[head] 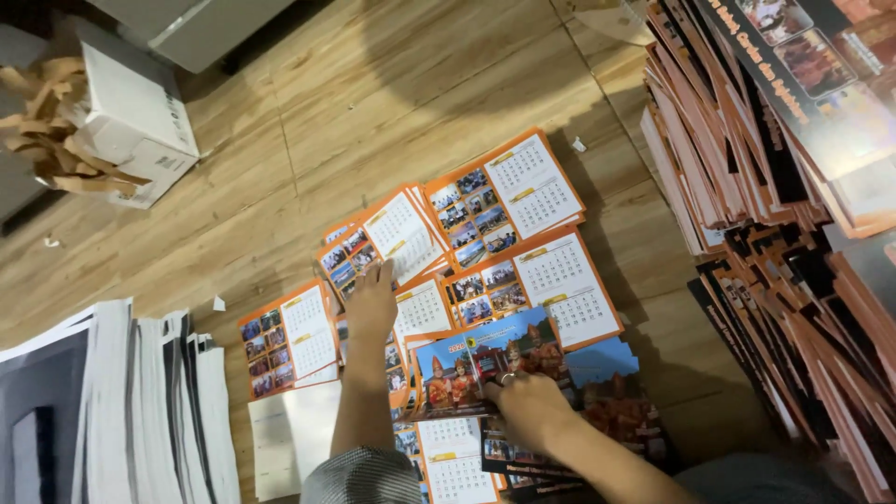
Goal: Sorting and assembling printed calendar booklets by hand on the floor of a print shop.
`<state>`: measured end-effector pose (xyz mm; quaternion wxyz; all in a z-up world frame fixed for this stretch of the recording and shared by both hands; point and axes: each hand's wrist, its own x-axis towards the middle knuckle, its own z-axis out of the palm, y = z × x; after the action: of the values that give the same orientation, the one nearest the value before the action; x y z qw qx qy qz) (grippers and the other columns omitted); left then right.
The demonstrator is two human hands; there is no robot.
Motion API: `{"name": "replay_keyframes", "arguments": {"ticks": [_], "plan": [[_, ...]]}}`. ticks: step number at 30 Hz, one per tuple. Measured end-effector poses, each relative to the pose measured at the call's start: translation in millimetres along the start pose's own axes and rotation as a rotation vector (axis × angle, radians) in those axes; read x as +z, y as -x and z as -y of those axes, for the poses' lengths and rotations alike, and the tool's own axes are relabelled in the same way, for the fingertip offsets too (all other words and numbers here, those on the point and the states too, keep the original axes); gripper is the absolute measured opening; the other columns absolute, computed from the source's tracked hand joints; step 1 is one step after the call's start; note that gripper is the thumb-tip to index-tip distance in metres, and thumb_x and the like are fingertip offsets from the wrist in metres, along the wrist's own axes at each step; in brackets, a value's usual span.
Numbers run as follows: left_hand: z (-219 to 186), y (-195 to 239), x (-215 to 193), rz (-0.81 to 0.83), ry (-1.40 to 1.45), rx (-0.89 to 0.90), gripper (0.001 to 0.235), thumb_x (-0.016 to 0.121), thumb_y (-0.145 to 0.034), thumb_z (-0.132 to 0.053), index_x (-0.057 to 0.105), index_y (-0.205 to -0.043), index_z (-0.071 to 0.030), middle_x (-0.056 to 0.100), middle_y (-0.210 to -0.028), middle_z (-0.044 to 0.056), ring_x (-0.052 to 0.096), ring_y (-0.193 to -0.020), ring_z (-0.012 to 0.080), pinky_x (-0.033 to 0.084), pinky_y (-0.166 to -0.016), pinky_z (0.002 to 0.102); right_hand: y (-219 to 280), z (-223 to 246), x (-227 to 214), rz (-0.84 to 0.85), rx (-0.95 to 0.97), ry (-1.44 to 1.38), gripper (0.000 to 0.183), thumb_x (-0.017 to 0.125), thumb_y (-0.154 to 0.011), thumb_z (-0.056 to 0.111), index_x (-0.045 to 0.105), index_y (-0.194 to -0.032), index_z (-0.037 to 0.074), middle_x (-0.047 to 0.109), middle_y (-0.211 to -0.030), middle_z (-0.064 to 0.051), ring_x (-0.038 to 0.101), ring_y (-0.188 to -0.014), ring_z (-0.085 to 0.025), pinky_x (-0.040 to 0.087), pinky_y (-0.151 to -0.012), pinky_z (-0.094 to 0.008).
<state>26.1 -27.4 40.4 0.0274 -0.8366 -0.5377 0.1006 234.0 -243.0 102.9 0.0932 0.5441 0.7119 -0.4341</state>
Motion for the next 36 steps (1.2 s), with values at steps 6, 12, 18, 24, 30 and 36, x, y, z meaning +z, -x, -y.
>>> {"name": "replay_keyframes", "arguments": {"ticks": [6, 12, 18, 24, 30, 36], "plan": [[15, 46, -23, -0.834, 0.548, -0.483, 0.019, 0.044, -0.093, -0.014, 0.051, -0.083, 0.000, 0.054, -0.077, 0.021, 0.050, -0.073, 0.0429, 0.038, -0.069, 0.049, -9, -23, 10, -0.229, -0.093, -0.168, 0.029, 0.049, -0.089, 0.026, 0.055, -0.118, 0.024, 0.067, -0.087, -0.010, 0.065, -0.077, -0.033, 0.052, -0.071, -0.050], [-4, 169, -25, -0.932, 0.366, -0.145, 0.024, 0.038, -0.095, 0.000, 0.040, -0.071, -0.005, 0.037, -0.066, 0.008, 0.036, -0.060, 0.0253, 0.030, -0.058, 0.038, -13, -26, 16, -0.606, -0.005, -0.577, 0.017, 0.052, -0.089, 0.029, 0.056, -0.098, 0.015, 0.067, -0.080, -0.008, 0.066, -0.070, -0.027, 0.044, -0.058, -0.040], [-77, 247, -11, -0.488, 0.336, 0.487, 0.016, 0.056, -0.089, -0.015, 0.066, -0.102, -0.015, 0.067, -0.104, 0.002, 0.060, -0.092, 0.0194, 0.043, -0.072, 0.034, -16, -12, 53, -0.929, -0.228, -0.258, 0.033, 0.051, -0.088, 0.025, 0.055, -0.120, 0.016, 0.058, -0.107, -0.011, 0.058, -0.098, -0.033, 0.049, -0.078, -0.044], [-81, 250, -12, -0.447, 0.526, 0.261, 0.005, 0.066, -0.078, -0.006, 0.067, -0.082, -0.008, 0.069, -0.082, 0.006, 0.064, -0.078, 0.0234, 0.049, -0.076, 0.037, -5, 11, 49, -0.218, -0.222, -0.021, 0.053, 0.047, -0.090, 0.055, 0.043, -0.134, 0.026, 0.050, -0.127, -0.003, 0.029, -0.132, -0.035, 0.035, -0.101, -0.053], [-35, 220, -25, -0.581, 0.485, 0.222, 0.039, 0.058, -0.088, -0.011, 0.056, -0.051, -0.021, 0.033, -0.044, -0.009, 0.038, -0.038, 0.0078, 0.047, -0.045, 0.025, -28, -4, 82, -0.415, -0.262, 0.114, 0.043, 0.060, -0.076, 0.007, 0.055, -0.118, 0.015, 0.058, -0.113, -0.009, 0.052, -0.110, -0.035, 0.047, -0.089, -0.053], [60, 151, -8, -0.460, 0.648, -0.494, 0.027, 0.052, -0.091, -0.022, 0.058, -0.114, -0.011, 0.059, -0.118, 0.005, 0.054, -0.112, 0.0227, 0.043, -0.095, 0.037, -23, -3, 71, -0.433, -0.287, 0.086, 0.059, 0.075, -0.073, 0.020, 0.053, -0.127, 0.027, 0.061, -0.117, -0.003, 0.051, -0.116, -0.032, 0.042, -0.097, -0.051]]}}
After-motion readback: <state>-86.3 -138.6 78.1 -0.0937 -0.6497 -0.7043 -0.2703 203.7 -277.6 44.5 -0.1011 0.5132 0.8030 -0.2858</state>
